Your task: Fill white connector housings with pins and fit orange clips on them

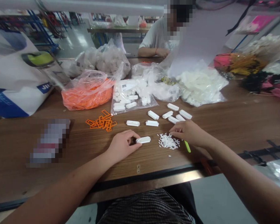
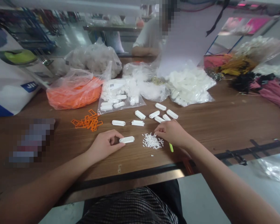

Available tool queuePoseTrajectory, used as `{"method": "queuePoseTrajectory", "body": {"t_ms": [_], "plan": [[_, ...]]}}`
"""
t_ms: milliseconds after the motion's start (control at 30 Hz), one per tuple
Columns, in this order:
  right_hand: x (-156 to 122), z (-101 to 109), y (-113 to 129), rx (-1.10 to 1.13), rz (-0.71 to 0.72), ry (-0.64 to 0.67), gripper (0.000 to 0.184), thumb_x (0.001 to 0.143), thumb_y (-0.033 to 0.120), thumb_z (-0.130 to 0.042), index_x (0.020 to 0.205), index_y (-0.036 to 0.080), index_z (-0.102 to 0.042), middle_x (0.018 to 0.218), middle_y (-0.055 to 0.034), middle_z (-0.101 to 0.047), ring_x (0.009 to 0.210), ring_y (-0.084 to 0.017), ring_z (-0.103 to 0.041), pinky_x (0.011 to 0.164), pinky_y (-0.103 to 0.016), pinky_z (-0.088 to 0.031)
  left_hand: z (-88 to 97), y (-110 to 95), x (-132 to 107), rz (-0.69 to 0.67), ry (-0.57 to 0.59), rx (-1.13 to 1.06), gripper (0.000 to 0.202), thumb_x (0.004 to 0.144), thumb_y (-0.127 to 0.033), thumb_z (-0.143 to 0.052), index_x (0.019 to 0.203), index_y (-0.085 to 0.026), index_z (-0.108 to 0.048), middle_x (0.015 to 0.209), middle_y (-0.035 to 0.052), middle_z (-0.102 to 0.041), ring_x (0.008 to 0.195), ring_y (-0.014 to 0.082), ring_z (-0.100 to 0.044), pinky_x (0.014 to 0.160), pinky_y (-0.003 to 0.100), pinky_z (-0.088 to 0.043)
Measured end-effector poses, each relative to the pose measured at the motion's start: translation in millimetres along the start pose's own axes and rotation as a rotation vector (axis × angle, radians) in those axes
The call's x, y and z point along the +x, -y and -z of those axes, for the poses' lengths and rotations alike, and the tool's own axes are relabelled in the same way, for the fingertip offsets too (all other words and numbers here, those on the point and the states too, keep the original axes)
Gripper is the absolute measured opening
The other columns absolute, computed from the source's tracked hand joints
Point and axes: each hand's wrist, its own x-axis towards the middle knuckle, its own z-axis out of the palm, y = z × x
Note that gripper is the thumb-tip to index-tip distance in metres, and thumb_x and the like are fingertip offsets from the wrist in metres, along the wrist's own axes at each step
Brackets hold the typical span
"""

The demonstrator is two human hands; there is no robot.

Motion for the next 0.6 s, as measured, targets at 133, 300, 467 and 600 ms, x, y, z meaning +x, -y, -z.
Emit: {"method": "queuePoseTrajectory", "body": {"t_ms": [133, 300, 467, 600], "plan": [[1.0, -4.1, 6.7, -0.075, 0.031, 0.008, 0.017, 0.079, 0.026, -0.058, 0.072, 0.021, -0.073, 0.074, -0.0015, -0.072, 0.070, -0.017, -0.063, 0.068, -0.030, -0.045, 0.7, -1.0, -1.0, 0.005, 0.000, -0.005, 0.012, 0.075, -0.028, -0.069, 0.084, -0.019, -0.068, 0.060, -0.0058, -0.048, 0.052, 0.0094, -0.042, 0.054, 0.022, -0.033], [4.4, -1.2, 4.1, -0.168, 0.163, 0.015, 0.017, 0.080, 0.022, -0.056, 0.074, 0.021, -0.071, 0.076, -0.0022, -0.072, 0.073, -0.018, -0.062, 0.076, -0.034, -0.043, 1.2, -1.8, -1.1, 0.006, 0.004, 0.002, 0.013, 0.075, -0.028, -0.069, 0.084, -0.020, -0.068, 0.059, -0.0059, -0.047, 0.052, 0.0096, -0.042, 0.054, 0.023, -0.033], [3.8, 4.5, 0.2, -0.200, 0.219, 0.019, 0.024, 0.083, 0.019, -0.049, 0.082, 0.022, -0.073, 0.087, -0.0033, -0.074, 0.080, -0.020, -0.064, 0.077, -0.034, -0.043, 0.6, -0.6, -1.3, 0.006, 0.000, -0.005, 0.012, 0.076, -0.028, -0.068, 0.085, -0.020, -0.068, 0.059, -0.0060, -0.046, 0.052, 0.0095, -0.042, 0.054, 0.022, -0.033], [0.3, 2.4, 0.2, -0.211, 0.148, -0.009, 0.021, 0.082, 0.022, -0.052, 0.076, 0.023, -0.072, 0.077, -0.0011, -0.073, 0.071, -0.018, -0.063, 0.070, -0.031, -0.042, 0.0, 0.3, -0.9, -0.003, -0.005, -0.005, 0.011, 0.075, -0.029, -0.068, 0.083, -0.021, -0.068, 0.060, -0.0059, -0.047, 0.052, 0.0094, -0.042, 0.054, 0.022, -0.033]]}}
